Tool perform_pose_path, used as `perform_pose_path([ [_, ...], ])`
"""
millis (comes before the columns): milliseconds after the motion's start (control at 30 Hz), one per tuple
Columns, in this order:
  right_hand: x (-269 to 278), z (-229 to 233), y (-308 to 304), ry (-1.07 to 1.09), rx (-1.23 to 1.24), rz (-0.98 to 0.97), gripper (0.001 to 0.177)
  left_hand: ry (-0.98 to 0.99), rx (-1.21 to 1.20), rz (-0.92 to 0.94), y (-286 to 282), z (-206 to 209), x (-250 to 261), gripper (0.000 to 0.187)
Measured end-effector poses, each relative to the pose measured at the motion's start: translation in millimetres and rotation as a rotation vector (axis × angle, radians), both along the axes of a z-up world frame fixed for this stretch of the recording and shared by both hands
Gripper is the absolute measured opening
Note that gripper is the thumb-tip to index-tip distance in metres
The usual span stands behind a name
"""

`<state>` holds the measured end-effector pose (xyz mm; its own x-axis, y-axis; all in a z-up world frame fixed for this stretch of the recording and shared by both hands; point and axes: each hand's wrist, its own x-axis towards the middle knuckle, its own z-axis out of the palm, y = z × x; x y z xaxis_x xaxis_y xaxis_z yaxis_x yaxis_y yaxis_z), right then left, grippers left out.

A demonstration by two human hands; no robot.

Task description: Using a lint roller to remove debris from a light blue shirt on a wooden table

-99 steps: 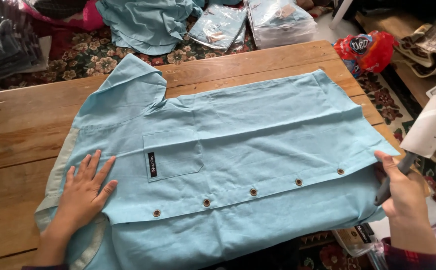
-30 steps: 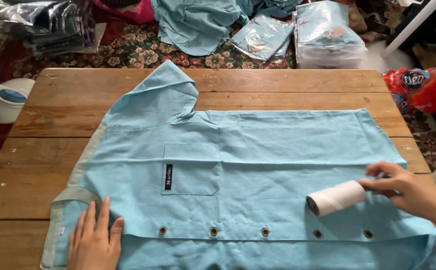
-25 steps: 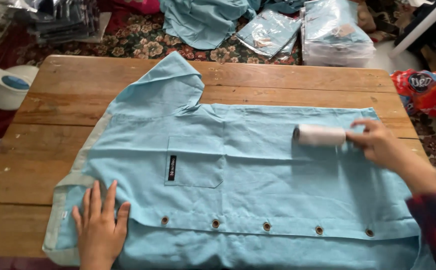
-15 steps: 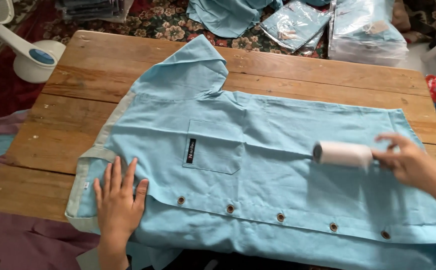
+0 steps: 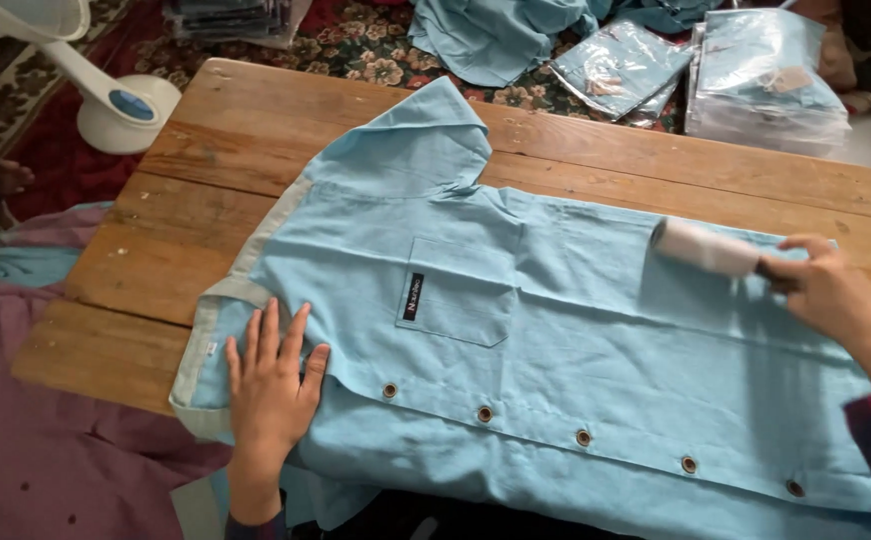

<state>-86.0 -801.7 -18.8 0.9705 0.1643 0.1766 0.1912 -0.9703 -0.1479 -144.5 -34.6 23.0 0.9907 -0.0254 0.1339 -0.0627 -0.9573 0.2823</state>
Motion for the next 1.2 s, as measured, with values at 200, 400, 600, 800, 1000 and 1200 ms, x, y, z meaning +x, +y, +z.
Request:
perform_pose_path([
  [200, -53.3, 10.9, 49.3, -0.022, 0.114, 0.101, 0.047, -0.020, 0.001, -0.004, 0.5, -1.1, -0.6, 0.065],
  [400, -177.6, 40.4, 98.1, 0.509, 0.070, 0.099, 0.076, -0.014, 0.009, -0.007, 3.0, 0.2, -0.5, 0.065],
  [600, -57.7, 13.7, 77.4, 0.163, 0.047, 0.026, 0.067, -0.028, 0.040, -0.044, 14.3, -3.2, -0.3, 0.064],
  [800, 23.4, 18.1, 113.6, 0.017, 0.192, 0.029, 0.049, -0.128, 0.093, -0.055, 11.5, -6.9, -2.8, 0.061],
  [1000, -92.3, 57.9, 237.4, 0.215, 0.057, 0.393, 0.089, -0.096, 0.085, -0.078, 17.5, -7.6, -0.2, 0.059],
  [1200, 17.8, 21.9, 213.9, 0.105, 0.032, 0.344, 0.080, -0.079, 0.080, -0.109, 23.5, -4.6, 0.2, 0.058],
])
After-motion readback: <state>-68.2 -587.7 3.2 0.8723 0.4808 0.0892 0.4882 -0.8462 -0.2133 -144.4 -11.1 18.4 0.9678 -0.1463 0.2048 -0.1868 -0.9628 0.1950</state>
